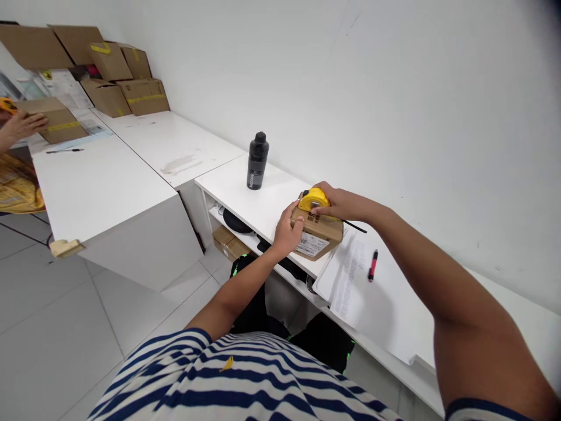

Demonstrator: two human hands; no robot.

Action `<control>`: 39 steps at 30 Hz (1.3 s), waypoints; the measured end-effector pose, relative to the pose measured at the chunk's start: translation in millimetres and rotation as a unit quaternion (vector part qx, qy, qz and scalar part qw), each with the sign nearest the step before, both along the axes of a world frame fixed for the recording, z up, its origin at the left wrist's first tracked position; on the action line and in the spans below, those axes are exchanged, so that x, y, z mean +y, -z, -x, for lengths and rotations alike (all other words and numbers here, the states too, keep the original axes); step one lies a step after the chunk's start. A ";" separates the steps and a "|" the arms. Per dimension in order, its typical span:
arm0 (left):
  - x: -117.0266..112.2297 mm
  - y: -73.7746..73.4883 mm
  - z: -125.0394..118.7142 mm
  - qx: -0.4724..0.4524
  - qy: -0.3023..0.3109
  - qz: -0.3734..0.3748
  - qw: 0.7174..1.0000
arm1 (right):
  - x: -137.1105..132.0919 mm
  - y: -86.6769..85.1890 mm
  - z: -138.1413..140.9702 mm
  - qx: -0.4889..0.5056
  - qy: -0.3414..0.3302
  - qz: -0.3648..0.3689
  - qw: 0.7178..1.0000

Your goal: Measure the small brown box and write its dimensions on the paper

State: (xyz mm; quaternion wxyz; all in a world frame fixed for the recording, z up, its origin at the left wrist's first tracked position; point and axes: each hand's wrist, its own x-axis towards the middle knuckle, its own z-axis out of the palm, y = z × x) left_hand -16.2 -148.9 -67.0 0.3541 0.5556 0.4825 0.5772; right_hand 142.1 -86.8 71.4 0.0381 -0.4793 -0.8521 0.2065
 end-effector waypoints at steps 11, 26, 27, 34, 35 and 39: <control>-5.3 -16.5 17.2 0.214 -0.007 0.028 0.976 | -17.1 29.8 -107.5 0.049 0.066 0.024 0.996; 3.5 -24.5 23.3 0.277 -0.007 0.030 0.960 | -47.2 43.6 -133.6 0.094 0.141 0.014 0.985; 3.4 -24.1 23.1 0.275 -0.008 0.028 0.961 | -47.9 43.2 -131.6 0.097 0.142 0.010 0.985; 1.3 -24.2 25.2 0.254 0.007 0.028 0.967 | -54.3 17.0 -116.6 0.089 0.152 -0.103 0.979; 1.3 -24.4 26.1 0.250 0.013 0.032 0.968 | -53.6 12.8 -110.2 0.097 0.158 -0.115 0.976; 3.6 -21.1 28.2 0.193 0.062 0.053 0.978 | -39.7 9.3 -64.0 0.108 0.116 -0.115 0.981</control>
